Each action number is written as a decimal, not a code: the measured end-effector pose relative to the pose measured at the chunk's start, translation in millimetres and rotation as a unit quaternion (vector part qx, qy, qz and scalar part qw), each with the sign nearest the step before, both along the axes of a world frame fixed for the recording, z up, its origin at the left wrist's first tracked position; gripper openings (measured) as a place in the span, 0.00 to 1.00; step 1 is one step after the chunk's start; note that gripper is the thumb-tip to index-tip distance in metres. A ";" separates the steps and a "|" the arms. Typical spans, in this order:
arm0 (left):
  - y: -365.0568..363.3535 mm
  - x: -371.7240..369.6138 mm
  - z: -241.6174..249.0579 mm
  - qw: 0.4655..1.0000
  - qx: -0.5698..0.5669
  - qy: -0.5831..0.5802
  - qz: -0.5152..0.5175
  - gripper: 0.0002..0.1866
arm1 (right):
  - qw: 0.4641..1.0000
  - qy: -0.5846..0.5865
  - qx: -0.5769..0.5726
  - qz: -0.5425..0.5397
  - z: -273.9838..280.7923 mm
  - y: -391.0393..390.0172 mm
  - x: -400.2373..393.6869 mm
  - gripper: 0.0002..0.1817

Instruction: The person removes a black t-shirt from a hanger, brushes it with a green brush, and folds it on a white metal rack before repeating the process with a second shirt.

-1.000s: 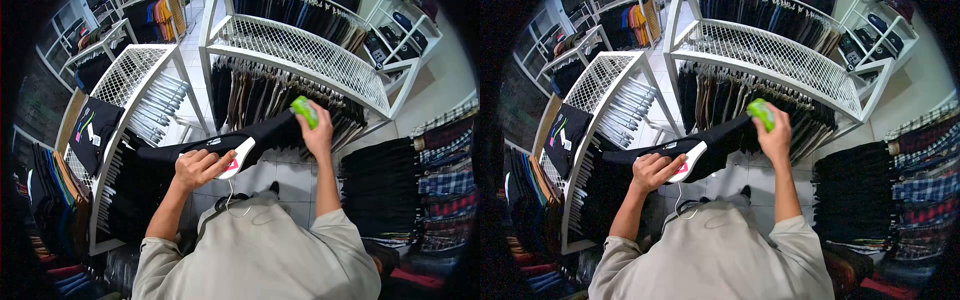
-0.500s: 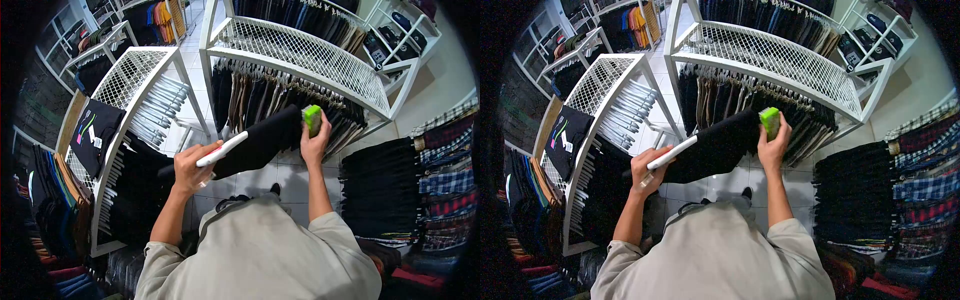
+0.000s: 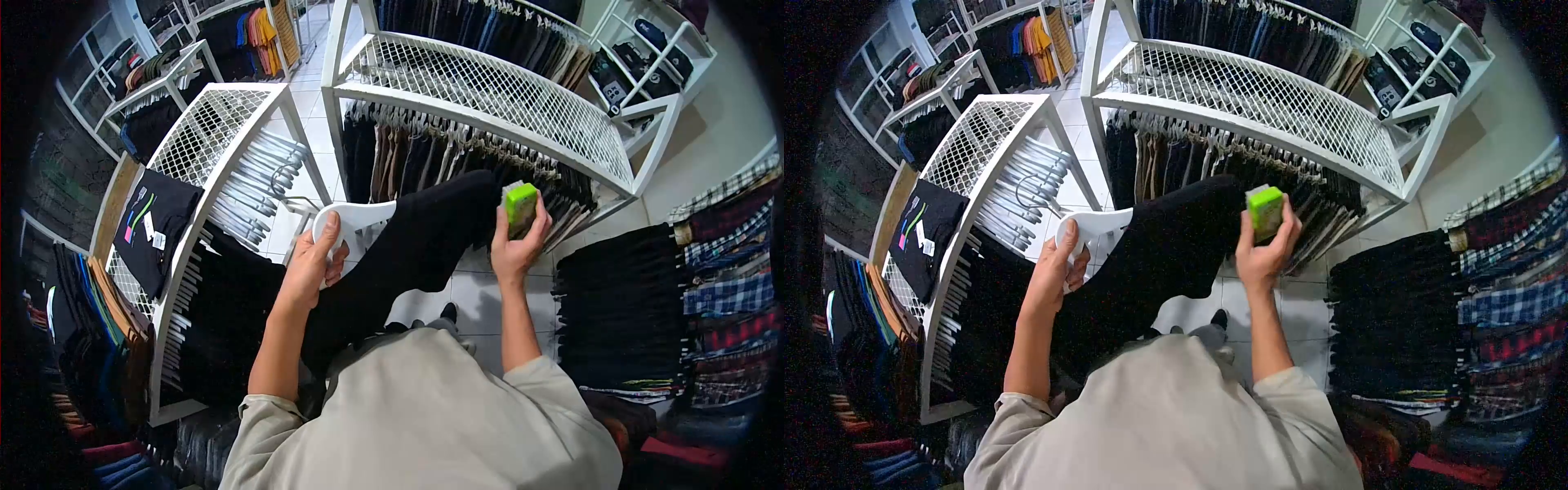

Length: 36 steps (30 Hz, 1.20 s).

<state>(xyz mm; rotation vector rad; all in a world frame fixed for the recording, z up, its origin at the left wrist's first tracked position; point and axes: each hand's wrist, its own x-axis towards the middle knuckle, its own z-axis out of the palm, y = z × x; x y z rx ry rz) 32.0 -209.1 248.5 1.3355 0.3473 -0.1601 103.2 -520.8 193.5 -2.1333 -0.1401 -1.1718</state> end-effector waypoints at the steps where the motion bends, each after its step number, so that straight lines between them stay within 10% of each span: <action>1: -2.4 3.5 -2.5 1.000 -0.001 -0.005 -0.014 0.28 | 0.999 -0.019 -0.028 0.039 12.4 9.3 -9.0 0.36; 4: -18.9 12.7 0.4 0.998 0.007 -0.014 -0.067 0.27 | 0.981 -0.030 -0.125 0.147 15.9 24.5 -27.9 0.41; 12: -61.8 48.9 -0.7 0.995 0.003 -0.016 -0.099 0.26 | 0.993 0.049 0.014 -0.111 -9.5 -73.9 0.9 0.35; 18: -122.5 85.4 -3.0 0.984 0.003 -0.016 -0.179 0.24 | 0.992 0.011 -0.129 -0.012 14.0 -76.6 -22.4 0.41; 24: -177.3 131.1 18.2 0.967 0.061 -0.104 -0.226 0.22 | 0.956 0.126 0.036 -0.261 -21.4 -224.6 36.5 0.32; 36: -295.6 199.4 69.9 0.841 0.274 -0.300 -0.357 0.19 | 0.958 0.143 -0.078 -0.235 17.5 -368.6 219.7 0.30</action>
